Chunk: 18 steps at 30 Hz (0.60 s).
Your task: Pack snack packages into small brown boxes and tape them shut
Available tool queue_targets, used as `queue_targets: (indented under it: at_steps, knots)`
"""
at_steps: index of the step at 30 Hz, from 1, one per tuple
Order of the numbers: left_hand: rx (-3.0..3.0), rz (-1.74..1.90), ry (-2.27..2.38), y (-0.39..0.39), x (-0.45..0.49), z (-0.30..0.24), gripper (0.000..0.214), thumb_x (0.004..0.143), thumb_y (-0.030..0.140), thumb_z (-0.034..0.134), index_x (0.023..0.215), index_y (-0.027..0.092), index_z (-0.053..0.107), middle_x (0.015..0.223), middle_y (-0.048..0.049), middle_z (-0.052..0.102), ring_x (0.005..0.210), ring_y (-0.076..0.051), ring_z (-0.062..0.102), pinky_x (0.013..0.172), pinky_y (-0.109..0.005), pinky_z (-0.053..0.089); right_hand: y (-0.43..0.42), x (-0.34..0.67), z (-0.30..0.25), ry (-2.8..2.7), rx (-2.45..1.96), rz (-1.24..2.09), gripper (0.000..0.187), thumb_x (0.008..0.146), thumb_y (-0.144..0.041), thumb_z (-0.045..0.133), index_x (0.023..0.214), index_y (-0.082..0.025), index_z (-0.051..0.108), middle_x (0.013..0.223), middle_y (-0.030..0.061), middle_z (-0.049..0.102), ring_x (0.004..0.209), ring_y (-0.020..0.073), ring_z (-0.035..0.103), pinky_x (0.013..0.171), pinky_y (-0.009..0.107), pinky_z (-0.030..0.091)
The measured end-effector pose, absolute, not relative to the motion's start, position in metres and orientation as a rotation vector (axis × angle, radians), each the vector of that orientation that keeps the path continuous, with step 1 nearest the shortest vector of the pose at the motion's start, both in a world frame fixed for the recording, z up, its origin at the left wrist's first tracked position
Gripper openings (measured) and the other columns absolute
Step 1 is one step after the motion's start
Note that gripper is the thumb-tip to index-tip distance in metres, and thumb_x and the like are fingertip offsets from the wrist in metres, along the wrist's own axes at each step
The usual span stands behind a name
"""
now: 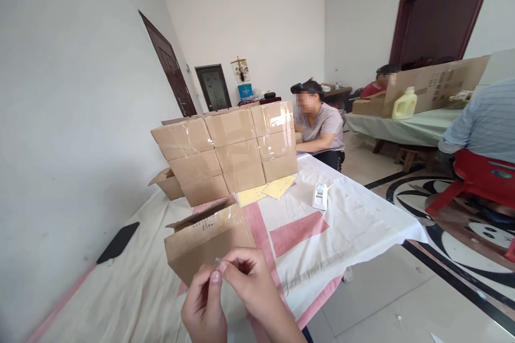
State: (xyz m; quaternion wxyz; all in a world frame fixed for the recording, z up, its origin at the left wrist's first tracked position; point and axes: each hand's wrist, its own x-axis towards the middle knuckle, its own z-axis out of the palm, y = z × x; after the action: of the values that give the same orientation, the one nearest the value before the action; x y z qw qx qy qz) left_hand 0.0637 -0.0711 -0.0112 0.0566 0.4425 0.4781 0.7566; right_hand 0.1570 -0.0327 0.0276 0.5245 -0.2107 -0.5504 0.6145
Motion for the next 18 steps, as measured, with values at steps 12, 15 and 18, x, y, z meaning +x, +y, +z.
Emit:
queue_targets:
  at_steps: [12, 15, 18]
  knots:
    - [1.082, 2.402, 1.427, -0.072, 0.087, -0.007, 0.025, 0.090, 0.037, 0.068, 0.072, 0.020, 0.068, 0.065, 0.0015, 0.060, 0.061, -0.013, 0.053, 0.059, -0.022, 0.044, -0.021, 0.161, 0.020, -1.414, -0.642, 1.452, 0.034, 0.079, -0.053, 0.077, 0.095, -0.024, 0.084, 0.083, 0.0080, 0.077, 0.079, 0.0219, 0.069, 0.074, 0.032, 0.056]
    - [1.140, 2.374, 1.450, -0.069, 0.079, -0.007, 0.022, 0.092, 0.033, 0.066, 0.073, 0.021, 0.068, 0.065, 0.0017, 0.061, 0.061, -0.012, 0.055, 0.059, -0.021, 0.045, -0.020, 0.163, 0.024, -1.433, -0.566, 1.483, 0.029, 0.080, -0.051, 0.078, 0.077, -0.022, 0.081, 0.075, 0.0070, 0.076, 0.076, 0.0215, 0.069, 0.073, 0.030, 0.056]
    - [1.327, 2.358, 1.447, -0.071, 0.072, -0.008, 0.019, 0.093, 0.026, 0.063, 0.075, 0.021, 0.068, 0.065, 0.0020, 0.063, 0.059, -0.012, 0.058, 0.058, -0.020, 0.047, -0.024, 0.164, 0.028, -1.414, -0.542, 1.470, 0.025, 0.083, -0.044, 0.078, 0.073, -0.021, 0.078, 0.072, 0.0045, 0.074, 0.069, 0.0173, 0.067, 0.067, 0.026, 0.054]
